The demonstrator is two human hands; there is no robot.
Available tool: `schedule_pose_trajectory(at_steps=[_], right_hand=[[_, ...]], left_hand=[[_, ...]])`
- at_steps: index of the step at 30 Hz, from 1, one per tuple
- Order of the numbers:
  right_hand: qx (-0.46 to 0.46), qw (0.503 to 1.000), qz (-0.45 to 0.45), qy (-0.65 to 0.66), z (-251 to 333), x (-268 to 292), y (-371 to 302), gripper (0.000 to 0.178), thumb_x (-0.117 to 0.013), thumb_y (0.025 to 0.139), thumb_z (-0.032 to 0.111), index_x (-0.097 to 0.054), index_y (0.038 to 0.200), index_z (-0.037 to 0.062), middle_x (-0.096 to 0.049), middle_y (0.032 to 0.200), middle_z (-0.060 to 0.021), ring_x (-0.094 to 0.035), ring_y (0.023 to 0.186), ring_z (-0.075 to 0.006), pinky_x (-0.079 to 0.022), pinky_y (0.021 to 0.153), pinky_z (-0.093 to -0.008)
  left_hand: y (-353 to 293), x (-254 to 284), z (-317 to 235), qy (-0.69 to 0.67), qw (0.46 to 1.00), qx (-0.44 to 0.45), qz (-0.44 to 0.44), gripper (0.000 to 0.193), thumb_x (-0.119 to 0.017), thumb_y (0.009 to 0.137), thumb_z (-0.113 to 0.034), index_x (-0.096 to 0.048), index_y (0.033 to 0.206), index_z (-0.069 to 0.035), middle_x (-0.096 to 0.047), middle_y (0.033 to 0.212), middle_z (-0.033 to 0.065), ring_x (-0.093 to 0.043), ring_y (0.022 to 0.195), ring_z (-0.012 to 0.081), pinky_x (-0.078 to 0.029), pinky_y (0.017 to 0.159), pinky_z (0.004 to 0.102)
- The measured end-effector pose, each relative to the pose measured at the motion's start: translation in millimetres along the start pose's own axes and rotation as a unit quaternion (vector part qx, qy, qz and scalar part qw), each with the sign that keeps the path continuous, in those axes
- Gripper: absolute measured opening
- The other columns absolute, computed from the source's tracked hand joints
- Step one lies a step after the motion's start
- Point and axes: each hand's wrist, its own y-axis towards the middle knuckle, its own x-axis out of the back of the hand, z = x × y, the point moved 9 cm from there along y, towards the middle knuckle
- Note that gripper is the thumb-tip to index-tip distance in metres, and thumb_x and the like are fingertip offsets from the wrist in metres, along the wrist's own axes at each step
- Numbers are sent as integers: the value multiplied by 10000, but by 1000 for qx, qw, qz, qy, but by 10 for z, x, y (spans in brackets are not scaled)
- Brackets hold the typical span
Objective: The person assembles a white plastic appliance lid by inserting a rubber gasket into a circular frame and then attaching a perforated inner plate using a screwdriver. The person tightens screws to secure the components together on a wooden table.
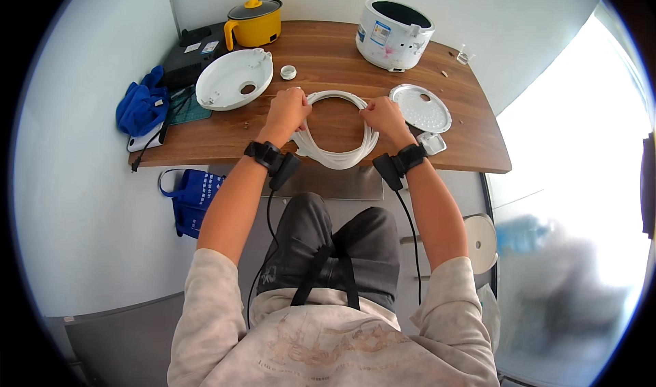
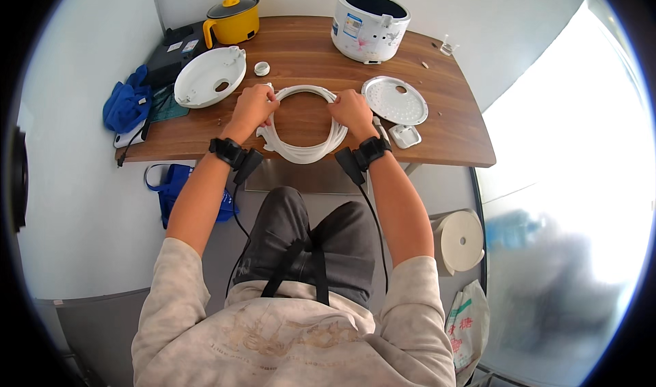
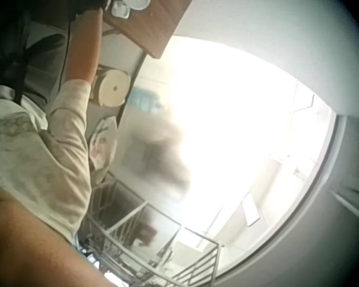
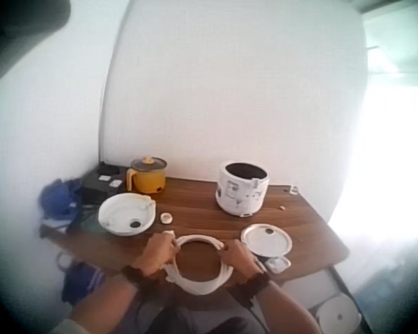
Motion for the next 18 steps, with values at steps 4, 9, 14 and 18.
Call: schedule_pose_trajectory(at_steps=[4,9,14,18], right_hand=[[13,1000,-16,5,-7,-7,85,194,-639,762,243,-731,817,81,-712,900,-175,-672,876,-380,-543,763,-470],[-15,1000,-17,-16,1,5,47,220,-629,757,248,-726,786,54,-705,893,-210,-670,898,-389,-542,770,-474],[-15,999,-35,-12,-46,7,88,238,-592,783,225,-705,793,16,-695,737,-179,-685,724,-338,-552,704,-435],[21,996,-30,77,71,17,-20,244,-528,834,178,-665,787,-18,-655,586,-120,-641,502,-258,-541,589,-375]], left_hand=[[60,4,38,-1,1000,-11,-17,111,-615,830,-77,-641,756,3,-660,579,106,-672,487,188,-553,477,285],[128,-26,174,18,999,37,18,139,-645,800,-128,-680,731,-12,-684,620,103,-696,581,225,-570,590,352],[178,-1,-2,198,979,-26,-50,168,-652,804,-196,-711,794,-39,-698,733,129,-688,685,287,-562,653,390],[214,-73,40,232,969,-56,-66,171,-673,809,-216,-701,815,-47,-705,890,144,-675,840,349,-559,722,432]])
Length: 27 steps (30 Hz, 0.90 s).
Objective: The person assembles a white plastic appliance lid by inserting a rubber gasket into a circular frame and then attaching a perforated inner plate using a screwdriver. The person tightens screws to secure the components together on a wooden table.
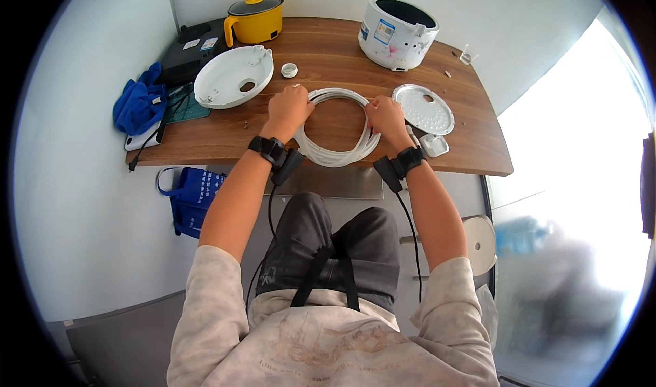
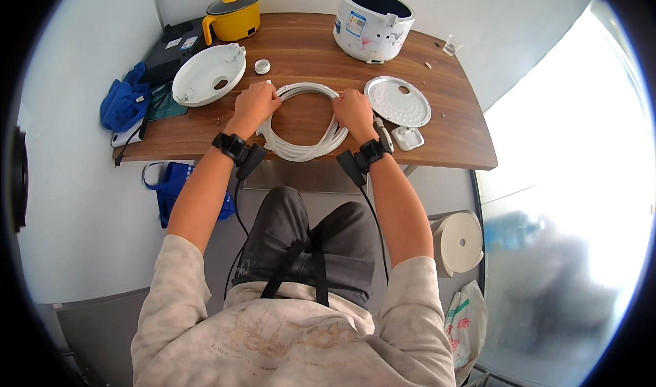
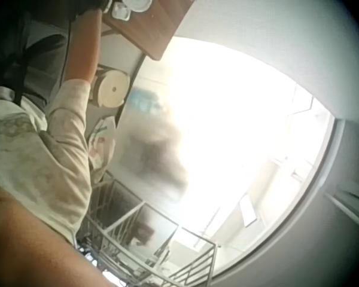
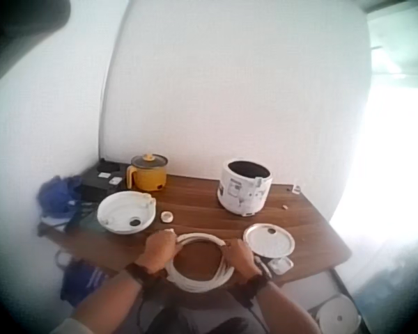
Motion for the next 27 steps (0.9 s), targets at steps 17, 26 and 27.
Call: schedule_pose_trajectory(at_steps=[17,26,27], right_hand=[[-23,996,21,83,-20,2,-8,236,-569,885,212,-614,824,-11,-650,582,-112,-610,443,-179,-501,456,-303],[-5,998,6,68,22,19,2,203,-548,882,148,-564,771,-21,-618,532,-123,-594,399,-212,-502,424,-307],[0,998,10,63,50,12,-1,200,-554,881,146,-558,778,-25,-616,530,-125,-598,404,-217,-506,428,-312]], left_hand=[[137,-88,-217,129,980,-145,-40,217,-726,806,-257,-631,828,-64,-669,769,149,-681,755,348,-555,643,441],[153,-12,-241,87,980,-151,-94,129,-689,820,-156,-661,738,-61,-673,711,140,-687,687,314,-561,585,390],[159,-21,-239,96,980,-147,-92,138,-686,828,-164,-659,739,-61,-674,711,140,-688,690,314,-562,588,389]])
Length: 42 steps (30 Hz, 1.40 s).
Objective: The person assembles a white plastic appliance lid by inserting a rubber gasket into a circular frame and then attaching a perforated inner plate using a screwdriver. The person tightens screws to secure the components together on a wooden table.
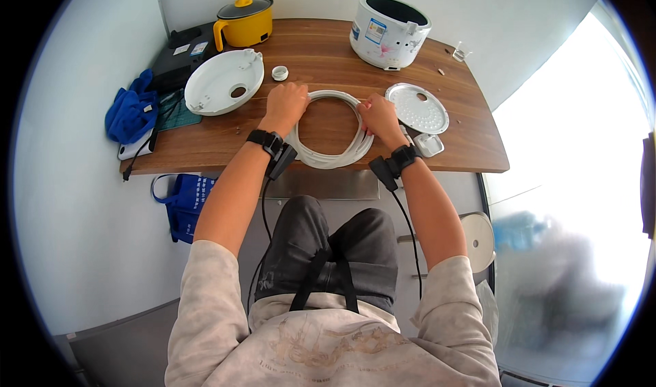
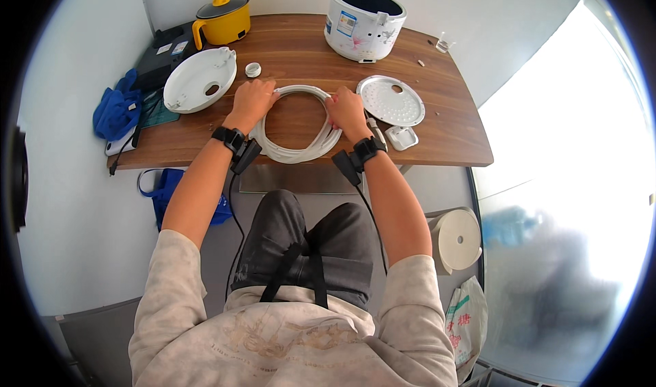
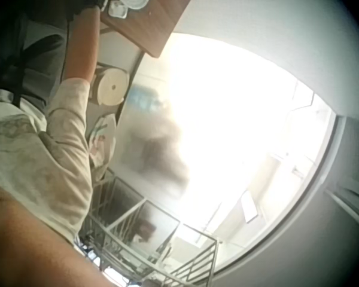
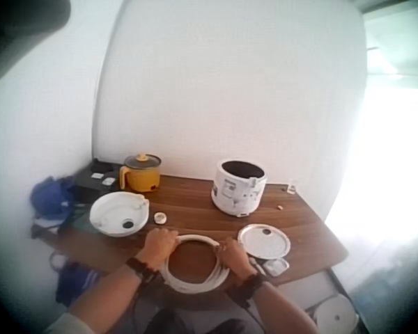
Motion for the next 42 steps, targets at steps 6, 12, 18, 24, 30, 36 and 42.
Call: schedule_pose_trajectory(at_steps=[6,12,18,24,30,36,42], right_hand=[[27,997,-8,-71,73,-5,-13,188,-588,855,136,-552,841,-49,-611,528,-141,-622,435,-249,-531,472,-350],[19,996,-4,-87,22,-12,39,197,-620,832,149,-581,861,-42,-644,604,-157,-653,532,-309,-560,611,-401],[3,980,-35,-195,19,11,85,247,-655,843,232,-646,913,-4,-689,883,-230,-670,857,-396,-544,755,-476],[46,968,-42,-243,76,-50,126,301,-668,865,299,-662,886,-2,-689,892,-234,-662,891,-414,-540,774,-481],[62,949,-42,-305,154,-73,144,348,-641,884,353,-674,861,7,-690,871,-232,-675,849,-403,-549,747,-476],[86,931,-16,-355,334,-125,163,337,-636,883,340,-692,821,13,-696,832,-224,-689,807,-396,-555,717,-467],[107,928,33,-354,392,-143,227,329,-609,895,309,-690,817,0,-695,848,-226,-682,818,-406,-551,740,-469]], left_hand=[[36,21,17,-23,999,9,-25,144,-681,829,-184,-645,764,-61,-683,723,144,-693,708,315,-563,600,398],[17,-101,42,-31,999,1,19,169,-634,880,-265,-644,863,-98,-679,748,153,-669,710,369,-537,630,471],[-31,-108,75,-88,996,16,23,156,-629,896,-286,-637,908,-131,-661,729,165,-659,705,379,-530,621,481],[-69,-98,80,-109,994,7,1,181,-612,912,-297,-574,938,-121,-647,743,189,-659,729,385,-526,616,491],[-135,-122,71,-154,987,45,3,157,-589,922,-268,-547,916,-116,-636,695,180,-641,687,409,-510,581,508],[-235,-51,76,-207,976,70,0,152,-598,909,-261,-551,903,-117,-643,685,170,-637,666,419,-511,577,511],[-252,-69,112,-250,965,85,7,173,-605,906,-278,-558,919,-112,-629,689,159,-627,698,404,-492,583,508]])
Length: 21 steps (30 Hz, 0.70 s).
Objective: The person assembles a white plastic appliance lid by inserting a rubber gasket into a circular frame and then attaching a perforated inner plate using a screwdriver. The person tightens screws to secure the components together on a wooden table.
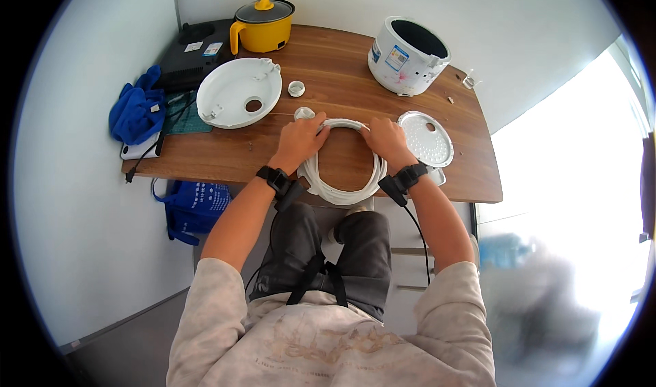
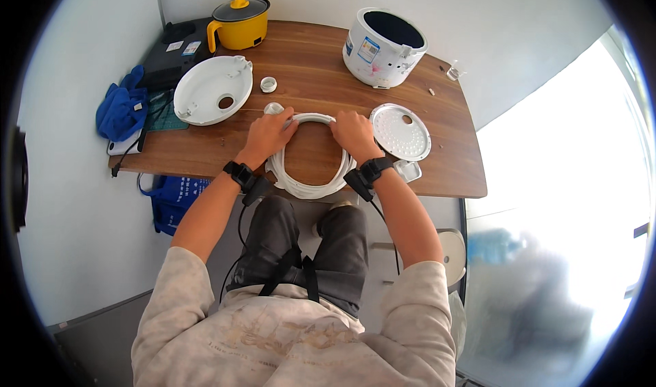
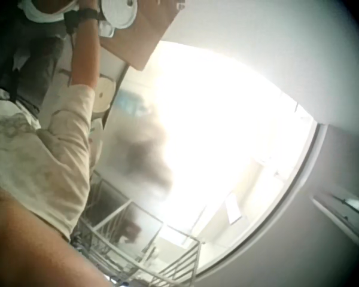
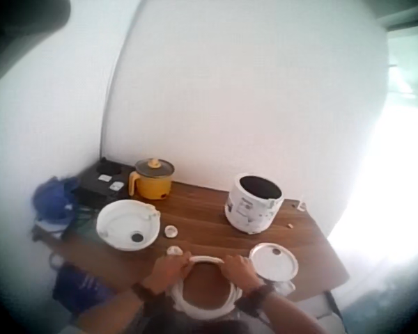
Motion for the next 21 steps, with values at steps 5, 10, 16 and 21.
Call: schedule_pose_trajectory(at_steps=[5,10,16,21], right_hand=[[3,999,53,5,-15,-60,50,318,-568,909,282,-695,837,0,-693,864,-229,-676,829,-410,-544,754,-478],[23,998,58,-1,45,-50,14,385,-565,915,323,-703,799,-17,-677,814,-251,-667,792,-424,-536,740,-495],[62,996,45,-48,195,-5,-49,454,-589,910,404,-712,755,-6,-678,740,-219,-678,707,-394,-548,664,-471],[61,995,33,-75,237,-8,-5,493,-586,905,453,-717,742,6,-680,714,-199,-682,683,-377,-551,631,-447]], left_hand=[[5,42,37,-13,1000,13,4,177,-614,901,-287,-574,910,-114,-630,692,151,-627,695,390,-488,574,489],[-15,-6,85,-27,999,26,6,190,-629,895,-305,-574,918,-124,-637,703,139,-632,697,379,-491,581,480],[9,28,56,-10,1000,23,11,224,-658,876,-332,-576,940,-133,-648,707,122,-646,708,366,-504,589,473],[-27,21,100,-16,998,50,21,249,-672,862,-356,-584,937,-136,-657,714,119,-654,703,363,-517,590,466]])
